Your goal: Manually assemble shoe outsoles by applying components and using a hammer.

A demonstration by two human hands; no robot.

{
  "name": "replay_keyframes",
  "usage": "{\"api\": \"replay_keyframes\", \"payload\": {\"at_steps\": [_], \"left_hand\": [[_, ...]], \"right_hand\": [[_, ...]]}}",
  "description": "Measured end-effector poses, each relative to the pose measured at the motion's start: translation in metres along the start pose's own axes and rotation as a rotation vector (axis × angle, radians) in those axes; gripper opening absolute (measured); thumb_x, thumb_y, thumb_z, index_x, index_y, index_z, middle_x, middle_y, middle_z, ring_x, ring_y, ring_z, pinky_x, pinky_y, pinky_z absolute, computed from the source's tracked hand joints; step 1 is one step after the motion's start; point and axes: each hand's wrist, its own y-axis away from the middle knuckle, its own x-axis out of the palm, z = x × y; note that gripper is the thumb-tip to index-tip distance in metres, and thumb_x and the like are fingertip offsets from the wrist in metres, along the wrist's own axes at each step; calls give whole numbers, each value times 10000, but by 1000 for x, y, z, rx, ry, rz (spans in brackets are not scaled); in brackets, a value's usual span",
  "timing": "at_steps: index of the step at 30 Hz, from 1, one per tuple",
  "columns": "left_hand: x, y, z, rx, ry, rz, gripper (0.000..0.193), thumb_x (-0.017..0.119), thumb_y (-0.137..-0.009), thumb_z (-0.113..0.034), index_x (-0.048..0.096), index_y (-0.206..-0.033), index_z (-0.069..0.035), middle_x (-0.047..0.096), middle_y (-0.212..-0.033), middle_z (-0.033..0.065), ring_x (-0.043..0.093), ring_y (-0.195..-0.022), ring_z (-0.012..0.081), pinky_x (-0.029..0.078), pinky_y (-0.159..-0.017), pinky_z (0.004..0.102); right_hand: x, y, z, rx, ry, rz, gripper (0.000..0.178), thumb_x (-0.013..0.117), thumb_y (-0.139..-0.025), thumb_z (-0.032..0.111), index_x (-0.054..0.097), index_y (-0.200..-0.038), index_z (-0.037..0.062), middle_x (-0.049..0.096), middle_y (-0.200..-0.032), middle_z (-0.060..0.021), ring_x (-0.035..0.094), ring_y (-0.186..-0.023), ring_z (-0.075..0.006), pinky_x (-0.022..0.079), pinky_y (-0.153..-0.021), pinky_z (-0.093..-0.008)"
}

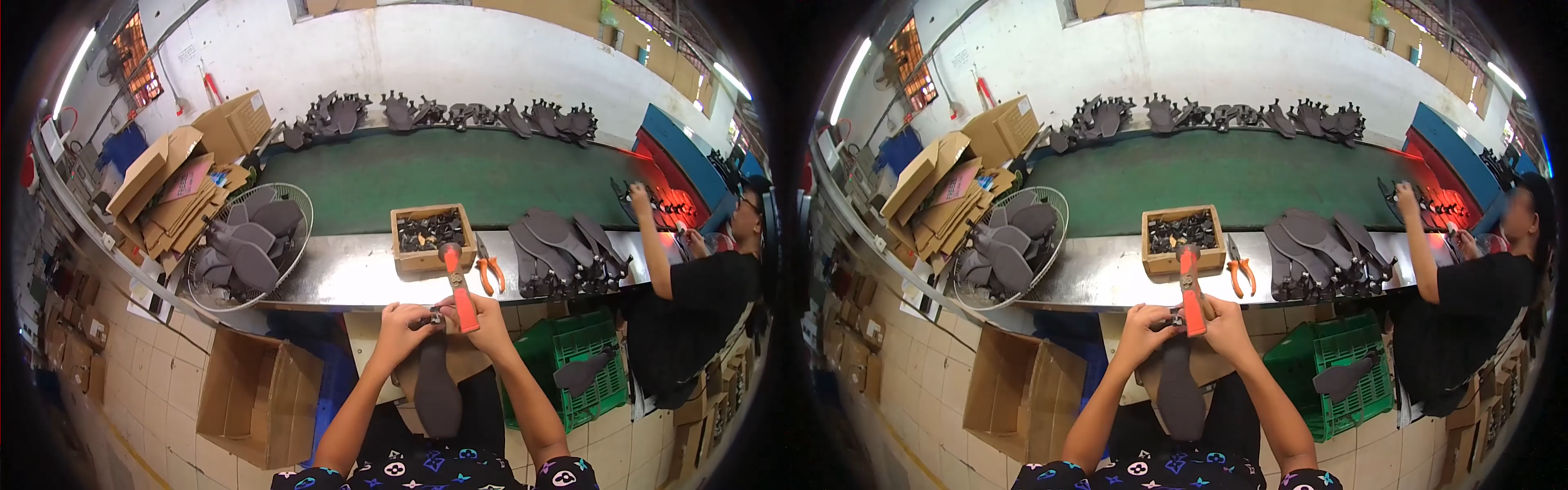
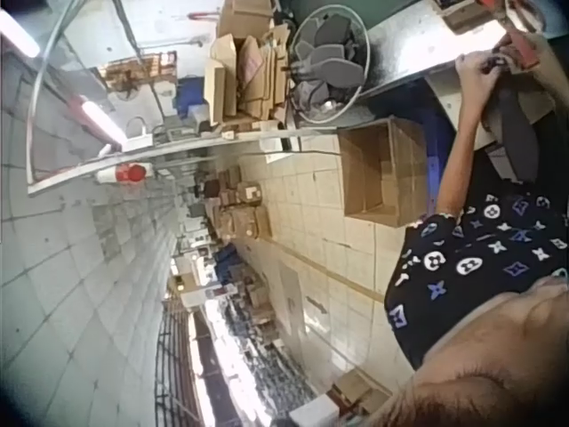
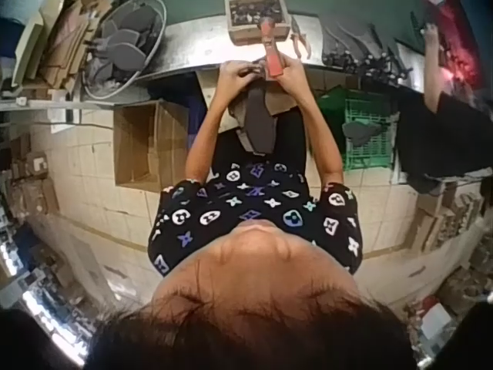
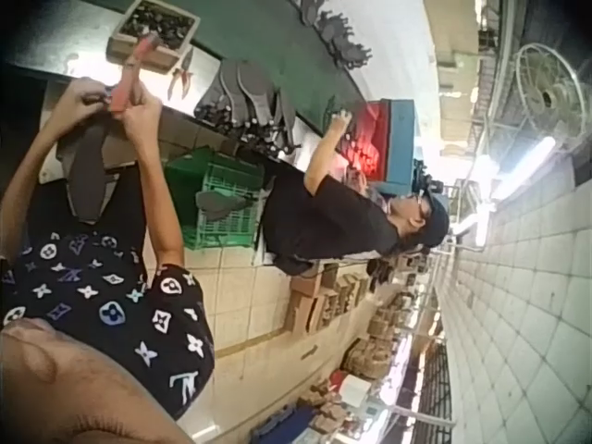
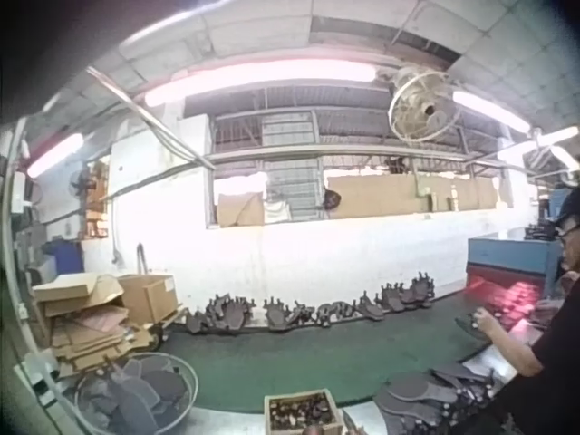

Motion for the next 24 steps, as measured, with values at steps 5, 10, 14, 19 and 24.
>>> {"api": "replay_keyframes", "payload": {"at_steps": [5,10,14,19,24], "left_hand": [[6,12,6,-59,-24,-86,252,805,-731,-254,731,-895,-77,727,-1005,60,651,-1035,221,321,-1075,469],[9,14,11,-78,9,-98,261,797,-739,-259,743,-925,-84,726,-1039,73,648,-1057,224,308,-1095,482],[9,16,11,-71,3,-104,243,773,-762,-265,750,-942,-102,725,-1038,70,646,-1061,221,299,-1101,489],[5,16,5,-90,20,-88,243,761,-773,-267,751,-960,-113,722,-1026,61,640,-1064,211,287,-1107,487],[0,12,0,-63,-6,-57,298,774,-767,-257,748,-1033,-124,723,-1047,52,634,-1091,212,282,-1106,463]], "right_hand": [[2,-2,-21,-163,368,43,177,725,-847,41,710,-1012,-22,720,-843,-55,638,-759,-74,516,-678,-258],[4,-2,-26,-700,519,-37,284,751,-689,5,706,-969,14,728,-907,-122,710,-770,-232,542,-680,-305],[7,3,-28,-801,606,-22,402,723,-629,-35,705,-1024,33,730,-1030,-116,711,-858,-291,557,-737,-350],[11,6,-36,-873,701,-93,394,718,-644,21,704,-1035,58,724,-1039,-97,696,-802,-265,529,-668,-354],[3,9,-33,-924,815,-55,414,715,-630,36,703,-1042,74,715,-1070,-65,679,-774,-243,505,-638,-352]]}}
